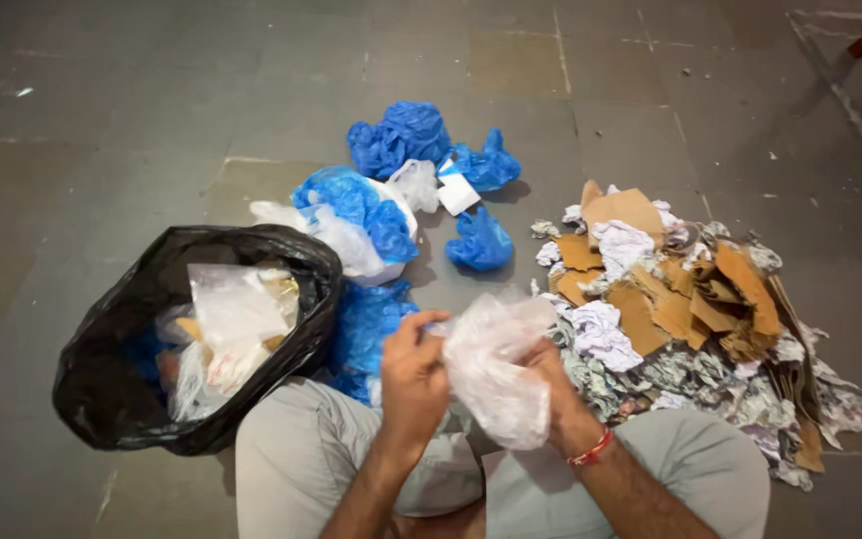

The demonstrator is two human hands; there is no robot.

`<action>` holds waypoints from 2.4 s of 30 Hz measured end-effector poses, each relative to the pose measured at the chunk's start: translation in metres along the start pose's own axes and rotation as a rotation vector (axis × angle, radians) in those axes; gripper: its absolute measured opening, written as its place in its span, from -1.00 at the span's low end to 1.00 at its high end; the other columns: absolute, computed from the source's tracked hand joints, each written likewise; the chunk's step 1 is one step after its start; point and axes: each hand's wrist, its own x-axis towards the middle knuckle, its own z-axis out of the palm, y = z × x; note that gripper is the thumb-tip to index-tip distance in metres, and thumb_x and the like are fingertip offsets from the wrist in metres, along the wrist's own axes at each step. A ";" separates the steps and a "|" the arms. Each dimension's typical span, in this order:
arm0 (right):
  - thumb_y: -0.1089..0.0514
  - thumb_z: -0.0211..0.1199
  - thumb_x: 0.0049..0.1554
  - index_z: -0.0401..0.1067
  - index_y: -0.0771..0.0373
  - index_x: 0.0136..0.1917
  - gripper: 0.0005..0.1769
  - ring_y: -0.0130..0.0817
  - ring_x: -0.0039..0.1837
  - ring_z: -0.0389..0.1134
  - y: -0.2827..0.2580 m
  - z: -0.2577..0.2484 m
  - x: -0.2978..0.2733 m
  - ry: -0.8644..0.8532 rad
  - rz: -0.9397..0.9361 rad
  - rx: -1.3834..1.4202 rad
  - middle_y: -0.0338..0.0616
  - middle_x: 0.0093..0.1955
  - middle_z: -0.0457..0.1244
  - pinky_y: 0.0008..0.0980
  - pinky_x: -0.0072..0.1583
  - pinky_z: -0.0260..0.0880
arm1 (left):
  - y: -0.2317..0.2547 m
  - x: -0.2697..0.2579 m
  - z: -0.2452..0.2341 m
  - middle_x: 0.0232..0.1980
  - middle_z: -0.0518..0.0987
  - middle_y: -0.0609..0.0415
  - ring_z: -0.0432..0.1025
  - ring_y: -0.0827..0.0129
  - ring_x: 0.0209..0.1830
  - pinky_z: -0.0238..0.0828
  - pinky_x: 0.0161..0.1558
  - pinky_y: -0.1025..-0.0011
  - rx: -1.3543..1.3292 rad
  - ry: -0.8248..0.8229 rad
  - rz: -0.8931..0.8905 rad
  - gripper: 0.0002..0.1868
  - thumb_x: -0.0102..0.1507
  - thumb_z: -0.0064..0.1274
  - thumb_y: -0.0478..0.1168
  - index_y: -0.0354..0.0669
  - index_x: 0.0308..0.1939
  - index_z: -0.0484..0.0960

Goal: The person sits on a tiled floor and sorts mixed waste into piles. They separate crumpled paper, cardboard, and various plastic bags, then place selected items into a black plastic bag.

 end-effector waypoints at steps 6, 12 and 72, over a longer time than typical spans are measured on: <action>0.29 0.35 0.02 0.35 0.43 0.24 -0.49 -0.07 0.23 0.27 0.002 0.034 -0.017 0.168 -0.263 -0.230 0.12 0.28 0.18 -0.27 0.19 0.31 | -0.009 -0.026 -0.010 -0.02 0.67 0.13 0.52 0.41 -0.06 0.47 -0.02 0.43 -0.716 -0.103 -0.627 -0.76 0.27 -0.01 -0.33 -0.07 -0.03 0.68; 0.20 0.48 -0.09 0.30 0.46 0.30 -0.27 0.11 0.27 0.25 -0.011 0.085 -0.013 -0.164 -0.866 -0.785 0.26 0.36 0.10 -0.19 0.21 0.33 | -0.047 -0.037 -0.049 -0.03 0.69 0.01 0.55 0.29 -0.08 0.49 -0.03 0.34 -0.664 0.255 -0.718 -0.71 0.20 0.08 -0.38 -0.34 0.01 0.66; 0.52 0.15 0.07 0.53 0.35 -0.04 -0.76 -0.34 0.09 0.47 -0.014 0.066 -0.001 0.097 -0.881 -0.699 -0.11 0.06 0.41 -0.43 0.13 0.47 | -0.005 0.018 -0.024 -0.06 0.62 0.16 0.47 0.57 -0.15 0.46 -0.13 0.54 -0.763 -0.112 -0.469 -0.60 0.35 0.08 -0.27 -0.32 0.25 0.48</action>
